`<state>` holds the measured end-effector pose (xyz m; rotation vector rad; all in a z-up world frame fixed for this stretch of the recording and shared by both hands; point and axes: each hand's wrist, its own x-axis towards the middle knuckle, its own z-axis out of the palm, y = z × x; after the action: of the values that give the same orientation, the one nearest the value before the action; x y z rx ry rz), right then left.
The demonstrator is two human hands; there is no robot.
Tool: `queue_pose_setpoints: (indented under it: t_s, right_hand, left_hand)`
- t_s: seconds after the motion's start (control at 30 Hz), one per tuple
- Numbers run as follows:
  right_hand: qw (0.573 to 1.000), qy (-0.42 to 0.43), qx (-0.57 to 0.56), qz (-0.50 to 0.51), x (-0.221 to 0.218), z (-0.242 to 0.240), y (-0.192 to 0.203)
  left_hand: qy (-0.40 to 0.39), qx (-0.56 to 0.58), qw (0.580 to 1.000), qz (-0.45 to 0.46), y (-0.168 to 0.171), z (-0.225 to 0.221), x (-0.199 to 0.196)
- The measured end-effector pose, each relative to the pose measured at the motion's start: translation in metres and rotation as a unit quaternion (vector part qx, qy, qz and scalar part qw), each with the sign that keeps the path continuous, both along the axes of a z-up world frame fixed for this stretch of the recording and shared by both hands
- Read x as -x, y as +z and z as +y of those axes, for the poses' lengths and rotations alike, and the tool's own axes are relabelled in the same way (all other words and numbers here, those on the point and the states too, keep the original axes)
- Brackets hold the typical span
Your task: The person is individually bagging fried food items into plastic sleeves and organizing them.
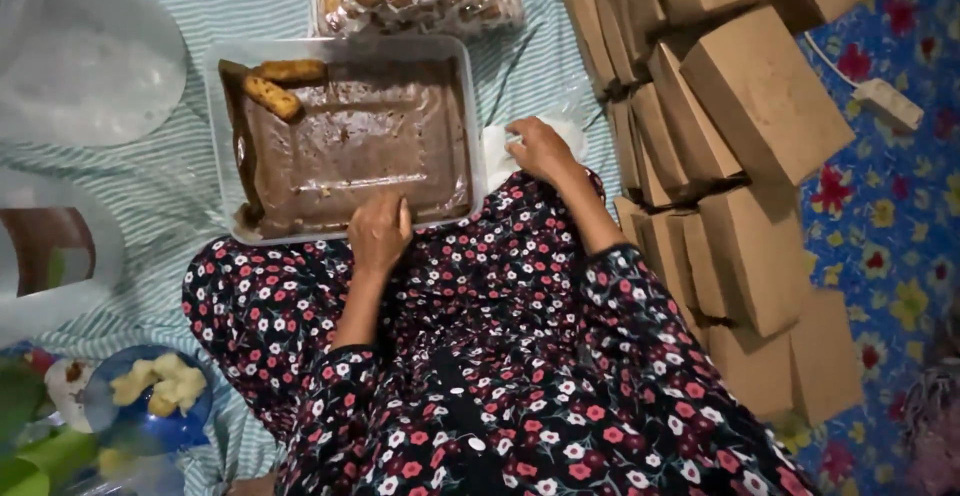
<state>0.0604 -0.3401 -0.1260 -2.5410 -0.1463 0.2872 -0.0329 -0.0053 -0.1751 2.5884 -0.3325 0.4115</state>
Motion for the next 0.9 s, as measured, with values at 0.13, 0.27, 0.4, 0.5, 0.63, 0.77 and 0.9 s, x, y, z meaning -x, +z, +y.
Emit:
queue_pose_setpoints:
  t_s: [0.13,0.27,0.4,0.5,0.63,0.77,0.9]
  right_hand:
    - [0.996,-0.004,0.051,0.073,-0.024,0.002,-0.041]
    - [0.992,0.018,0.086,0.096,-0.037,0.004,-0.057]
    - [0.989,0.035,0.115,0.092,-0.037,0.004,-0.063]
    - [0.990,0.027,0.107,0.086,-0.035,0.003,-0.062]
    - [0.999,-0.015,0.015,0.049,-0.031,-0.005,-0.049]
    - [0.986,-0.130,-0.102,0.014,-0.024,-0.019,-0.028]
    - [0.934,-0.237,-0.267,0.023,-0.021,-0.026,-0.001]
  left_hand:
    - [0.004,0.005,1.000,-0.013,0.014,-0.002,-0.001]
    - [0.008,0.006,1.000,-0.028,0.004,-0.003,-0.002]
    - [0.000,0.005,0.999,-0.033,0.014,-0.001,-0.002]
    - [0.005,0.015,0.999,-0.036,0.009,-0.001,0.000]
    - [0.004,0.004,0.999,-0.035,0.010,-0.001,0.001]
    - [0.005,0.023,1.000,-0.017,0.026,-0.002,0.003]
    - [-0.010,0.082,0.996,0.021,0.022,0.001,0.001]
